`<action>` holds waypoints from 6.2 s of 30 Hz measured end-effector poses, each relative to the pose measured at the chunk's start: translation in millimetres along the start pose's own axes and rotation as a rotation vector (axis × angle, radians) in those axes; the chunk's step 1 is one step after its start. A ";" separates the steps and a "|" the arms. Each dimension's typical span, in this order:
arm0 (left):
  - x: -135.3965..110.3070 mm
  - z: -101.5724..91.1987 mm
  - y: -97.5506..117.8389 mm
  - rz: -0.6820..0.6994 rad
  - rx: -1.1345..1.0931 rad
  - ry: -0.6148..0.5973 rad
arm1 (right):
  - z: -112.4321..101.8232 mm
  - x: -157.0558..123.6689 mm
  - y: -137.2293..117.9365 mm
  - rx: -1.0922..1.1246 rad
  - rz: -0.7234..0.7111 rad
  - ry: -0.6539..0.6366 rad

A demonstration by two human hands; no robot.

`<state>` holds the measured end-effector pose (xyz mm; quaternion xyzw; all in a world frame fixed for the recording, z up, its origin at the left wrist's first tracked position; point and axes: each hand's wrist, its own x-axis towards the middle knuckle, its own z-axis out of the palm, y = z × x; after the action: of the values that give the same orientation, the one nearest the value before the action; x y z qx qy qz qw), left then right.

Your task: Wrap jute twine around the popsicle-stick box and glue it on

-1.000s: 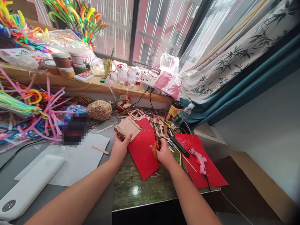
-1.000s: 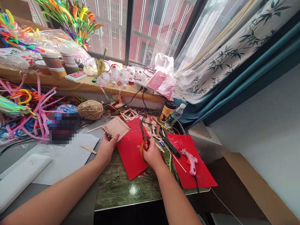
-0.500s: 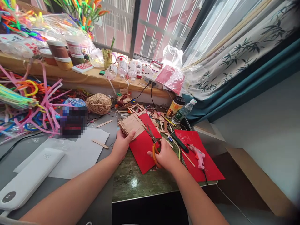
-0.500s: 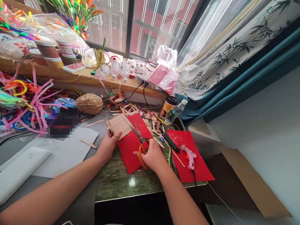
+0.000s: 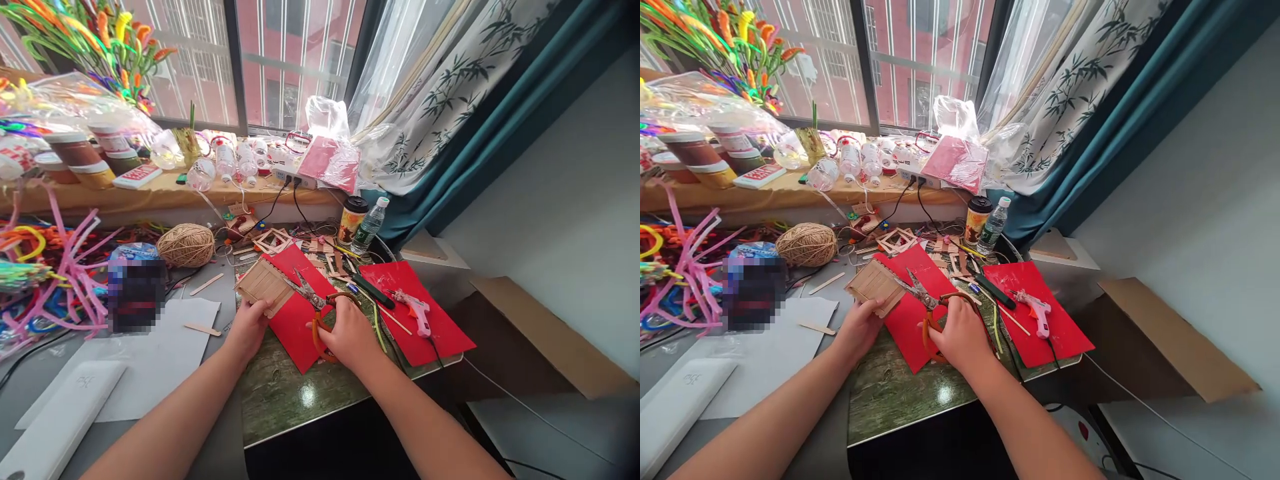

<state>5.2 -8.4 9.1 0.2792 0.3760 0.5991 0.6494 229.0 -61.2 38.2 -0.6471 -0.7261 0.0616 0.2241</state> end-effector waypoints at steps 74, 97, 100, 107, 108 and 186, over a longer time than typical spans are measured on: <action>9.5 -11.9 -10.8 -0.038 0.151 0.054 | 2.1 3.2 30.4 -0.256 -0.066 0.002; 7.7 -9.2 -5.7 -0.047 0.123 0.014 | -0.2 5.4 28.0 0.204 0.171 -0.228; 5.1 -7.0 -4.6 -0.065 0.113 -0.006 | 4.4 0.8 25.2 0.405 0.180 -0.276; 7.5 -10.9 -5.4 -0.032 0.063 0.008 | -0.1 -5.5 26.9 0.387 0.187 -0.393; 8.6 -11.7 -5.5 -0.021 0.055 0.016 | -2.5 -6.0 27.7 0.375 0.184 -0.412; -2.7 5.4 -6.0 -0.104 0.078 -0.053 | -6.7 20.0 5.6 0.050 0.116 -0.134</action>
<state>13.0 -11.4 7.6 0.3002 0.3957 0.5416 0.6782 235.6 -42.4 47.0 -0.6767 -0.6991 0.1355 0.1871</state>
